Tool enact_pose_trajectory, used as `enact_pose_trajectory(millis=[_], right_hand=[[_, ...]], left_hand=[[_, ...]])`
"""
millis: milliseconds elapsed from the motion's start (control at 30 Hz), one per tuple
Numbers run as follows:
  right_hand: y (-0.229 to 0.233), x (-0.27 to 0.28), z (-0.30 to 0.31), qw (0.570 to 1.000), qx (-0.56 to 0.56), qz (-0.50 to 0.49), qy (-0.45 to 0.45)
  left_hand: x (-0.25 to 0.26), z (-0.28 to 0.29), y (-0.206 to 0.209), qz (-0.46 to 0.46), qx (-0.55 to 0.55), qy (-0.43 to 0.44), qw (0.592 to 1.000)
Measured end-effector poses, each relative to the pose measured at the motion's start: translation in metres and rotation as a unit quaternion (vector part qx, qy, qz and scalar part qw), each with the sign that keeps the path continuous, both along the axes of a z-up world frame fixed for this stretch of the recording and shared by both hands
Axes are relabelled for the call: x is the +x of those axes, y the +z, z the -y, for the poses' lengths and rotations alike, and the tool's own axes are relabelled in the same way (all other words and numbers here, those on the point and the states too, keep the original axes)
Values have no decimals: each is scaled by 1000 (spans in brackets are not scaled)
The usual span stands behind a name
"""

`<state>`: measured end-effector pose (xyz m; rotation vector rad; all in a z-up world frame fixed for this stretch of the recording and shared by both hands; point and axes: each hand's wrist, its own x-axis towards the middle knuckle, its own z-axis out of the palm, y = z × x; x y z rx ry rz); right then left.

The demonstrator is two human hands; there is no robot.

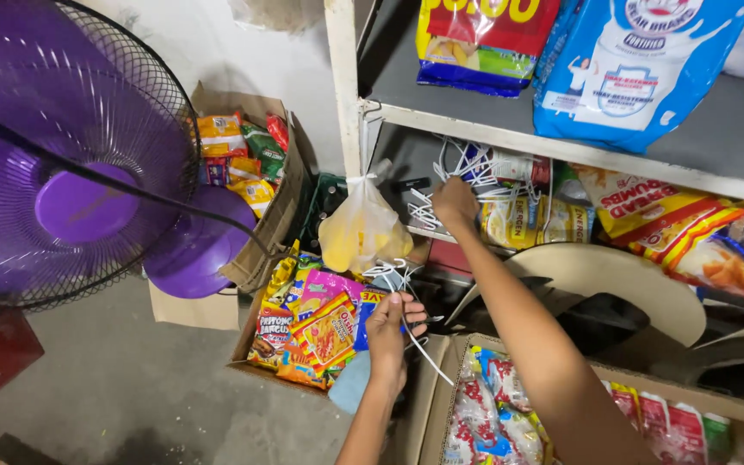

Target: The person organizes a cardboard box filled with packaged food items, including bread and snacks, and places them onto a metal shelf. They also handle white plastic hangers, moving them from the shelf to the box and back again.

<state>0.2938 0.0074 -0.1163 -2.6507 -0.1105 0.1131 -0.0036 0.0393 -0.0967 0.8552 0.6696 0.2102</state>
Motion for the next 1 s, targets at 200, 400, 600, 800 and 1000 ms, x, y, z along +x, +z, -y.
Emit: enact_pose_trajectory(millis=[200,400,600,800,1000], right_hand=[[40,1,53,998,-38,44,3],[-19,62,154,920,38,386,61],[-53,112,207,922,84,367,-93],[-100,146,234,928,297,223,4],[-108,110,233,531,810,-206,-137]], left_hand=[[2,12,24,0,7,-12,1000],[4,23,39,29,15,-18,999],[12,44,31,36,8,-28,999],[14,64,28,4,-19,-49,999],[15,65,20,-22,-11,-54,998]])
